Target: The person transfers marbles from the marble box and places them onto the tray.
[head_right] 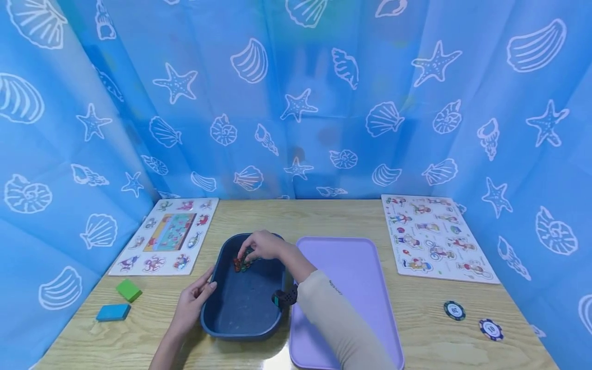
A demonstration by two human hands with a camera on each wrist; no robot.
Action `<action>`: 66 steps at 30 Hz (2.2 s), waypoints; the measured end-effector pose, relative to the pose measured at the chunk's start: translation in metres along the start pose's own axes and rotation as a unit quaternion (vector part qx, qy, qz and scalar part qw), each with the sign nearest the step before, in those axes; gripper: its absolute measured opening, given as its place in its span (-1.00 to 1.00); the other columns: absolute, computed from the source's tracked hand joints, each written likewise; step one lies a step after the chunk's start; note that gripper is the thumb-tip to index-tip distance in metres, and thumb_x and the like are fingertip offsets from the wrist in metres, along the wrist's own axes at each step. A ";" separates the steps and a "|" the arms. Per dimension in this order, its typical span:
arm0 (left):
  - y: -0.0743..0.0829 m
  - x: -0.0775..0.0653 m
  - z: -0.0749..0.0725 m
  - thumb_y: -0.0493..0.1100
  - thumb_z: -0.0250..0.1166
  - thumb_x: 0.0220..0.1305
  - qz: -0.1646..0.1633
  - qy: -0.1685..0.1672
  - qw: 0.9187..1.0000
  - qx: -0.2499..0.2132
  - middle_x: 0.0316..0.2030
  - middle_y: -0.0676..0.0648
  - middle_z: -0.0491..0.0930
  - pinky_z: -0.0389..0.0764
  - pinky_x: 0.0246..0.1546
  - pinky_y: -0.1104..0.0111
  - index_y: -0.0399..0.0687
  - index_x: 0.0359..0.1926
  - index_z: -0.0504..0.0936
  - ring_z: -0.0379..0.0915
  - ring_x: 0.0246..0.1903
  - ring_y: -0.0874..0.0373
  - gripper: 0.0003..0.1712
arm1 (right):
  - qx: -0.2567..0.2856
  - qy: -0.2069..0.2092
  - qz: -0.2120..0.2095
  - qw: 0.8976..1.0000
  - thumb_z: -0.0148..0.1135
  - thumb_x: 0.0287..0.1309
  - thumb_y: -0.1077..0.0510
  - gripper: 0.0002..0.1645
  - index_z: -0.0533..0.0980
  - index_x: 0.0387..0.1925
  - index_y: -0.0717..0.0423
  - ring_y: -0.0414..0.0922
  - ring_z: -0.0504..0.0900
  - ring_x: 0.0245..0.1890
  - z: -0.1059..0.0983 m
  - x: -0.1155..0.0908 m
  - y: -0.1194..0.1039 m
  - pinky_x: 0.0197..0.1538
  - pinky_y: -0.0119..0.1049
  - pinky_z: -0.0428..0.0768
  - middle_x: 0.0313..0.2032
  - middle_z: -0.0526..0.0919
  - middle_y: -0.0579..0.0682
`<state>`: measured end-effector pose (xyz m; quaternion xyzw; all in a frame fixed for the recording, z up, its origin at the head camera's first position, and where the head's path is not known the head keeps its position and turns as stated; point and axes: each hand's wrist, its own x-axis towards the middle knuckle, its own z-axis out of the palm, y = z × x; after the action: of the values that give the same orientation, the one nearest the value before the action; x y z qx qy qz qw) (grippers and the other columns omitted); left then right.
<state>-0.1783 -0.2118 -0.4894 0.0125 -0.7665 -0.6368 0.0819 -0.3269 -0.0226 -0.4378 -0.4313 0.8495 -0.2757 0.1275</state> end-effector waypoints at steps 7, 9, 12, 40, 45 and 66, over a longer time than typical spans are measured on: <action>-0.001 0.001 0.000 -0.25 0.09 0.26 -0.028 0.003 0.999 -0.021 -0.67 0.06 0.24 0.19 -0.65 0.50 -0.14 0.23 0.31 0.14 -0.70 0.30 -0.50 | -0.029 -0.029 0.016 0.999 0.28 -0.01 0.14 -0.82 0.64 -0.29 -0.12 -0.27 0.11 -0.79 0.010 0.009 0.010 -0.61 -0.47 0.18 -0.75 0.28 -0.18; -0.002 0.001 0.000 -0.24 0.09 0.26 -0.034 0.002 0.999 -0.026 -0.67 0.06 0.24 0.20 -0.64 0.50 -0.13 0.23 0.30 0.15 -0.69 0.29 -0.50 | -0.045 -0.037 0.018 0.998 0.29 -0.02 0.12 -0.83 0.64 -0.30 -0.12 -0.27 0.14 -0.77 0.011 0.010 0.011 -0.59 -0.47 0.20 -0.68 0.37 -0.17; -0.001 0.000 0.001 -0.23 0.09 0.26 -0.035 -0.001 0.999 -0.034 -0.67 0.06 0.25 0.22 -0.63 0.50 -0.15 0.24 0.29 0.16 -0.69 0.30 -0.49 | -0.061 -0.044 0.023 0.997 0.31 -0.04 0.11 -0.83 0.63 -0.31 -0.12 -0.27 0.17 -0.74 0.011 0.010 0.010 -0.55 -0.48 0.23 -0.52 0.50 -0.20; 0.005 -0.002 0.003 -0.22 0.13 0.23 -0.042 0.011 0.999 -0.015 -0.65 0.04 0.22 0.24 -0.58 0.49 -0.06 0.24 0.31 0.17 -0.63 0.28 -0.48 | 0.014 0.145 0.006 0.989 0.20 0.06 -0.01 -0.80 0.61 -0.25 -0.11 -0.23 0.06 -0.74 -0.045 -0.072 0.020 -0.59 -0.41 0.15 -0.77 0.18 -0.16; -0.002 0.000 0.003 -0.15 0.14 0.23 -0.039 0.020 0.999 0.010 -0.64 0.03 0.23 0.25 -0.59 0.47 0.00 0.23 0.32 0.17 -0.62 0.27 -0.47 | 0.026 0.202 0.046 0.978 0.25 0.02 0.03 -0.77 0.63 -0.26 0.00 -0.25 0.05 -0.74 -0.043 -0.113 0.055 -0.62 -0.42 0.10 -0.79 0.12 -0.17; 0.000 0.000 0.002 -0.18 0.10 0.26 -0.058 0.017 0.998 0.004 -0.62 -0.02 0.28 0.24 -0.62 0.47 0.03 0.25 0.30 0.19 -0.64 0.24 -0.48 | 0.048 0.225 0.108 0.967 0.26 0.02 0.05 -0.76 0.61 -0.20 -0.12 -0.28 0.15 -0.76 -0.014 -0.141 0.102 -0.64 -0.43 0.18 -0.78 0.20 -0.15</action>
<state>-0.1784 -0.2096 -0.4902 0.0679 -0.7654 -0.6374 0.0578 -0.3172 0.1442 -0.4882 -0.2570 0.8837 -0.3908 -0.0176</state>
